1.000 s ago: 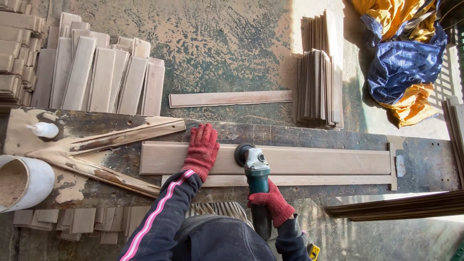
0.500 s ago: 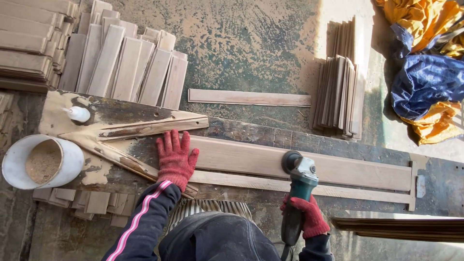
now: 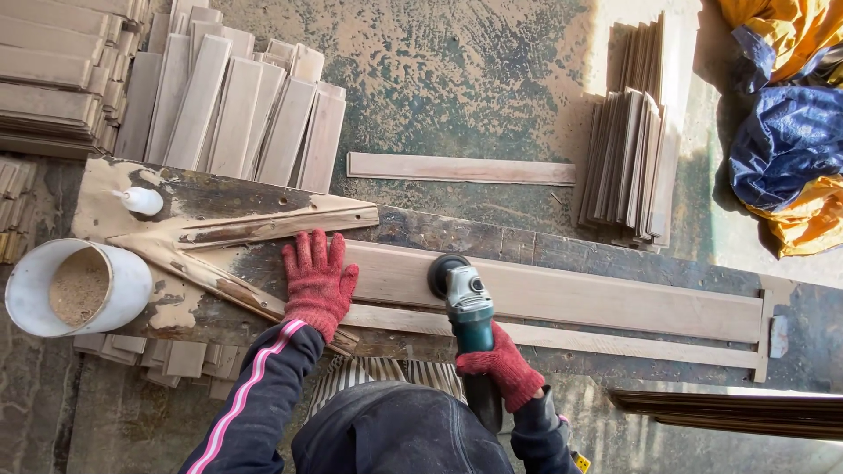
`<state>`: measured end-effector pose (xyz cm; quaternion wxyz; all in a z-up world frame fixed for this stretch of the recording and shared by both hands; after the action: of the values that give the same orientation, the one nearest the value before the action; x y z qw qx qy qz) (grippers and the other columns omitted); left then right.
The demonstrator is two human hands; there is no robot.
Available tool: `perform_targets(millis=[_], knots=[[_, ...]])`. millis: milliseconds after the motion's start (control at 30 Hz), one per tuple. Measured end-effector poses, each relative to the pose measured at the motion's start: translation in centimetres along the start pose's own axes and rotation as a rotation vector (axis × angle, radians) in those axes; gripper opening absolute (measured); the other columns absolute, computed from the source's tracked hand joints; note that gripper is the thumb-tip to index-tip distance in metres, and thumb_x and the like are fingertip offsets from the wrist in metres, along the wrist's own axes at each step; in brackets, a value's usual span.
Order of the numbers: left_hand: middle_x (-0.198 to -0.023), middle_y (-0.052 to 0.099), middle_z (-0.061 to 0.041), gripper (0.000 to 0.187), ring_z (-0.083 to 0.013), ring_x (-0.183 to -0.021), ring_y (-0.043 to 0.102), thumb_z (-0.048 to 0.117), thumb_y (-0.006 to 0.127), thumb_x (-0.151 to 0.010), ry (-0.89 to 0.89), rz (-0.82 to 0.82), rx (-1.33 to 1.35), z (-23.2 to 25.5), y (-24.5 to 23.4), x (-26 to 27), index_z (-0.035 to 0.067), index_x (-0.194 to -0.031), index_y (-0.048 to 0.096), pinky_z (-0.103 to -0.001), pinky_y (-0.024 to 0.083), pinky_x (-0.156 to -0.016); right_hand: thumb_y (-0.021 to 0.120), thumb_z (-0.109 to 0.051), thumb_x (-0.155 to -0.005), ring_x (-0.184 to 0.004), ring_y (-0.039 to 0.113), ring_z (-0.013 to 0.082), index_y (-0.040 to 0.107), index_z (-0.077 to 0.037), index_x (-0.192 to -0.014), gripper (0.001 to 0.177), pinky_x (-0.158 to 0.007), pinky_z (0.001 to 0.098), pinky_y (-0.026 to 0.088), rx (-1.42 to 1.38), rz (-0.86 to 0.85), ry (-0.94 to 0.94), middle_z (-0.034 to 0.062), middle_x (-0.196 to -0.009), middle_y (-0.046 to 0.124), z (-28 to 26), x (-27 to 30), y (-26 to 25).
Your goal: Sanding the edges and surface of a wooden plank using an angle grinder with a sanding disc.
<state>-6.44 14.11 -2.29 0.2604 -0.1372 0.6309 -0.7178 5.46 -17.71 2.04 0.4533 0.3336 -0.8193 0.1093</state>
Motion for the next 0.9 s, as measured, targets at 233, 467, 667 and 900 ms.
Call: perform_targets(millis=[233, 467, 667, 900], knots=[[-0.163, 0.029, -0.029, 0.082, -0.0548, -0.149, 0.022, 0.049, 0.057, -0.088, 0.055, -0.044, 0.062, -0.8, 1.2, 0.2, 0.004, -0.154, 0.039, -0.073, 0.017, -0.117, 0.083, 0.012, -0.059, -0.089, 0.068, 0.0367, 0.056, -0.001, -0.135, 0.082, -0.08, 0.0524, 0.061, -0.099, -0.049, 0.037, 0.0215, -0.109, 0.066, -0.9, 1.1, -1.1], [-0.165, 0.023, -0.028, 0.105, -0.0558, -0.149, 0.017, 0.062, 0.062, -0.077, 0.108, -0.137, 0.039, -1.4, 3.4, 0.5, 0.005, -0.159, 0.03, -0.073, 0.014, -0.116, 0.07, -0.002, -0.075, -0.077, 0.067, 0.0435, 0.052, 0.005, -0.137, 0.065, -0.073, 0.0554, 0.056, -0.313, 0.204, -0.109, 0.0268, -0.093, 0.068, 1.8, 2.8, -13.8], [-0.164, 0.023, -0.028, 0.107, -0.0558, -0.149, 0.017, 0.058, 0.066, -0.071, 0.113, -0.151, 0.055, -1.3, 3.3, 0.5, 0.005, -0.157, 0.031, -0.074, 0.014, -0.115, 0.068, -0.015, -0.08, -0.086, 0.065, 0.0436, 0.056, 0.005, -0.13, 0.055, -0.08, 0.0574, 0.054, -0.343, 0.392, -0.097, 0.0249, -0.099, 0.066, 2.2, 4.7, -17.1], [-0.167, 0.02, -0.025, 0.106, -0.0553, -0.15, 0.014, 0.05, 0.069, -0.07, 0.092, -0.229, 0.058, -2.1, 5.8, 0.7, 0.01, -0.159, 0.03, -0.074, 0.013, -0.114, 0.067, 0.001, -0.077, -0.075, 0.066, 0.044, 0.056, 0.006, -0.124, 0.048, -0.069, 0.0548, 0.055, -0.334, 0.238, -0.134, 0.0281, -0.091, 0.067, 2.4, 2.8, -11.1]])
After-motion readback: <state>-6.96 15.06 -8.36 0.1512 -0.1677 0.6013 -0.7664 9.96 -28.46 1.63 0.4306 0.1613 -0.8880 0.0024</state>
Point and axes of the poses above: each hand's wrist, its own x-axis away from the middle knuckle, its own y-axis out of the palm, z = x × y, the point moved 9 cm from there along -x, towards the middle knuckle
